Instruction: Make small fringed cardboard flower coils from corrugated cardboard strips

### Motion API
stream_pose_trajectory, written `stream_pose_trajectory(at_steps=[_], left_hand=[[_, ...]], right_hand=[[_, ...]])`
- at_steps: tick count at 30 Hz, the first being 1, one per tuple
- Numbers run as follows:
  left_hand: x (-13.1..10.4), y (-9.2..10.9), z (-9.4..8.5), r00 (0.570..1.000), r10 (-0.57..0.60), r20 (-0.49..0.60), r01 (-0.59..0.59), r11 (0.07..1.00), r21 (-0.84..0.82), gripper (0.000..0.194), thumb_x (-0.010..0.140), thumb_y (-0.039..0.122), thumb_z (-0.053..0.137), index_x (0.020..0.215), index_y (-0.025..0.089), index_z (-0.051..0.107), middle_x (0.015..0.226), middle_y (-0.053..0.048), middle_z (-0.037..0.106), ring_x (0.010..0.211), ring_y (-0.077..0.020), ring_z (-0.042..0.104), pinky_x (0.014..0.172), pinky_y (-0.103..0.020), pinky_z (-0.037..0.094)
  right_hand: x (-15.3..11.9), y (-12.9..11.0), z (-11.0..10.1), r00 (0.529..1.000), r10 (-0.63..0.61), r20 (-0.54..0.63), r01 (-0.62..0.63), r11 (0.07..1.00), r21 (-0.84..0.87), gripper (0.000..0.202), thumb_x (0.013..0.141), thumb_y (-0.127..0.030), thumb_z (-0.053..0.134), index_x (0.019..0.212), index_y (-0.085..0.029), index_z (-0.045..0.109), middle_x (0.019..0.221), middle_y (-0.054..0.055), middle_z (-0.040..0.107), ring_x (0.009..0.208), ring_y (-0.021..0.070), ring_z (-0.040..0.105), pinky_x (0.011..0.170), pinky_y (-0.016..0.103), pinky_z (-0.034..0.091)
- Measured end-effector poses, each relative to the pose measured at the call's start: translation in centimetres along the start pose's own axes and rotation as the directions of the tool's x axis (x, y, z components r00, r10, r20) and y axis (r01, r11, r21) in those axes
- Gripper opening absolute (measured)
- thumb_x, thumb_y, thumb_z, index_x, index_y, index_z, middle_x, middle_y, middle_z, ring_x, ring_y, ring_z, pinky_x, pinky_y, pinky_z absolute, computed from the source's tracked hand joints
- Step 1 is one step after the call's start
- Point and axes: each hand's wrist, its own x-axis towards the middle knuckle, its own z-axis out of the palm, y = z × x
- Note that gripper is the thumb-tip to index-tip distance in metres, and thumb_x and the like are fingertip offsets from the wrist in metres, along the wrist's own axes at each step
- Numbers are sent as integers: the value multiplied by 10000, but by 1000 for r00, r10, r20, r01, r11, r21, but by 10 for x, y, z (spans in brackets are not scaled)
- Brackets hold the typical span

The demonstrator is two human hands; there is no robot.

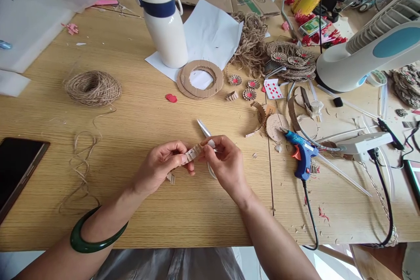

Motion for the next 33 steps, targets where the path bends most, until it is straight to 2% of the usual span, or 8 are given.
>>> stream_pose_trajectory(at_steps=[9,13,19,23,25,28,31,33], left_hand=[[4,1,1,996,-48,-81,41,996,-80,177,863,315,646,806,148,640,619,-13,690,529,-137,653,563,-253,530],[5,-2,0,990,-20,-142,1,991,-135,223,835,360,702,791,152,634,675,-12,687,476,-104,590,458,-223,479],[5,-2,-1,972,56,-228,-85,990,-117,230,819,378,729,799,163,647,760,-3,687,457,-59,522,411,-193,402],[4,-6,-1,979,36,-202,-55,995,-88,254,826,418,713,826,167,670,707,2,665,446,-58,500,389,-192,344],[4,-8,-1,984,31,-175,-45,996,-73,260,828,422,706,840,163,683,681,-1,659,462,-65,517,400,-193,345],[5,-8,-1,987,26,-158,-36,997,-62,258,811,407,716,851,153,693,665,-3,658,494,-79,558,438,-197,379],[5,-6,0,984,41,-170,-53,996,-67,238,789,370,733,854,144,698,669,0,660,523,-87,587,499,-202,429],[5,-4,-1,983,59,-175,-71,995,-66,225,784,344,737,869,139,702,679,-2,665,543,-90,594,529,-205,448]], right_hand=[[20,4,-21,997,-58,-51,55,997,-54,275,770,-395,768,812,-195,583,731,3,659,617,159,687,646,313,585],[21,-20,-52,980,-154,-125,112,950,-291,229,751,-346,746,785,-186,585,745,-6,633,596,150,680,619,307,578],[-15,-43,-117,967,-207,-150,-25,506,-862,37,785,-210,588,771,-202,622,662,18,687,583,191,683,611,332,538],[-37,-35,-145,935,-347,-74,6,224,-974,227,821,-211,510,889,-207,727,1018,97,764,835,257,701,743,405,557],[-42,-33,-146,882,-451,-138,-51,200,-979,227,866,-275,519,850,-197,732,1016,115,762,847,269,693,776,429,558],[-44,-30,-127,825,-525,-211,-26,338,-941,212,888,-291,540,902,-183,722,1025,119,739,753,225,684,716,393,584],[-40,-22,-93,862,-497,-99,169,466,-868,206,927,-278,532,1039,-202,688,1062,102,700,834,212,680,687,343,601],[-37,-13,-67,903,-423,76,272,424,-864,191,936,-290,559,1066,-212,676,1074,100,697,871,226,679,723,360,595]])
